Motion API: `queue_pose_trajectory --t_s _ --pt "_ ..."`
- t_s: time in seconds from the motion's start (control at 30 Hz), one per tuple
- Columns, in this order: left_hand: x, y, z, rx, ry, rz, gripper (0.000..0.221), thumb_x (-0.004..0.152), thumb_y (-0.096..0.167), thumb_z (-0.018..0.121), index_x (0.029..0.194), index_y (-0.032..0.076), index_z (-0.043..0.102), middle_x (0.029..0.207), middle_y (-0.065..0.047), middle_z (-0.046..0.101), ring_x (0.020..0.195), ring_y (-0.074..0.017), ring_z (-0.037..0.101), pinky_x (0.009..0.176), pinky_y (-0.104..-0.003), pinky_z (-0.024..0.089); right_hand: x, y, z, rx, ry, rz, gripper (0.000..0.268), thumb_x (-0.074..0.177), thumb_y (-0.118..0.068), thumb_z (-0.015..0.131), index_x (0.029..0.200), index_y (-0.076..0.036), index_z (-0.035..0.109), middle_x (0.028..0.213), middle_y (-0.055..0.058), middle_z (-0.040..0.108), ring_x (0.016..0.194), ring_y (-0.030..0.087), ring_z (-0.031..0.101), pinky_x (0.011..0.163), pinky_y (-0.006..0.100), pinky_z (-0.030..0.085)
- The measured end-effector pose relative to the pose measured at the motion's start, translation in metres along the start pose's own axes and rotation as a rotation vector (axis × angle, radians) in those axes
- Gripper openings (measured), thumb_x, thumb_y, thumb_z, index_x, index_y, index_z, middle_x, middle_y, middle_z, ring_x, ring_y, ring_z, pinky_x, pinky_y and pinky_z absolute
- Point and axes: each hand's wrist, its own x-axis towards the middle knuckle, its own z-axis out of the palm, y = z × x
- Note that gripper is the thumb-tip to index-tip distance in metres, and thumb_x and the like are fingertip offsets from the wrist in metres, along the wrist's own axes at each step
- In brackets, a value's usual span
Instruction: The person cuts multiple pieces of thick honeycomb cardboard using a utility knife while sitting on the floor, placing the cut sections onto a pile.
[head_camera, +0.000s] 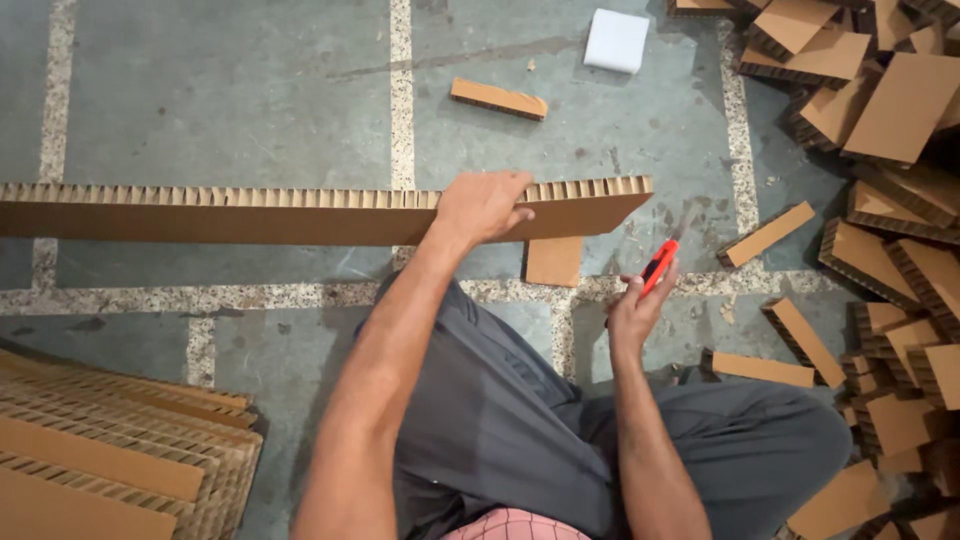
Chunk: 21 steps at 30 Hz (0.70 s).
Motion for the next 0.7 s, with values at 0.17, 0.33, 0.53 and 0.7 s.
queue_pose_trajectory --t_s 0.17,0.33,0.53,0.7 --pt "0.017 0.004 0.0 -0.04 0.018 -0.002 0.042 0.09 0.049 0.071 0.114 0.016 0.063 0.1 -0.011 0.074 0.094 -0.038 0.07 0.072 -0.053 0.054 -0.027 -0.061 0.003 -0.347 -0.192 -0.347 0.063 0.108 -0.008 0.047 0.166 -0.018 0.023 0.102 0.014 0.069 0.07 0.021 0.064 0.059 0.034 0.053" --pt "0.025 0.004 -0.003 -0.035 0.037 0.029 0.042 0.089 0.049 0.071 0.111 0.014 0.064 0.104 -0.01 0.074 0.097 -0.0375 0.07 0.075 -0.053 0.055 -0.025 -0.081 0.021 -0.546 -0.252 -0.509 0.064 0.102 -0.004 0.052 0.162 -0.018 0.035 0.093 0.022 0.068 0.074 0.035 0.068 0.07 0.044 0.054" --pt "0.025 0.001 0.001 -0.053 0.019 0.014 0.044 0.088 0.051 0.071 0.115 0.017 0.065 0.105 -0.01 0.074 0.098 -0.0358 0.07 0.076 -0.052 0.055 -0.028 -0.083 0.029 -0.566 -0.236 -0.624 0.064 0.104 -0.005 0.054 0.163 -0.017 0.034 0.099 0.025 0.069 0.083 0.039 0.07 0.071 0.046 0.054" --pt "0.029 -0.002 -0.001 -0.043 0.02 0.013 0.044 0.088 0.052 0.071 0.116 0.018 0.066 0.105 -0.009 0.074 0.098 -0.0351 0.071 0.076 -0.051 0.055 -0.029 -0.086 0.034 -0.641 -0.243 -0.567 0.065 0.105 -0.005 0.054 0.164 -0.018 0.031 0.092 0.023 0.068 0.077 0.039 0.068 0.068 0.049 0.052"
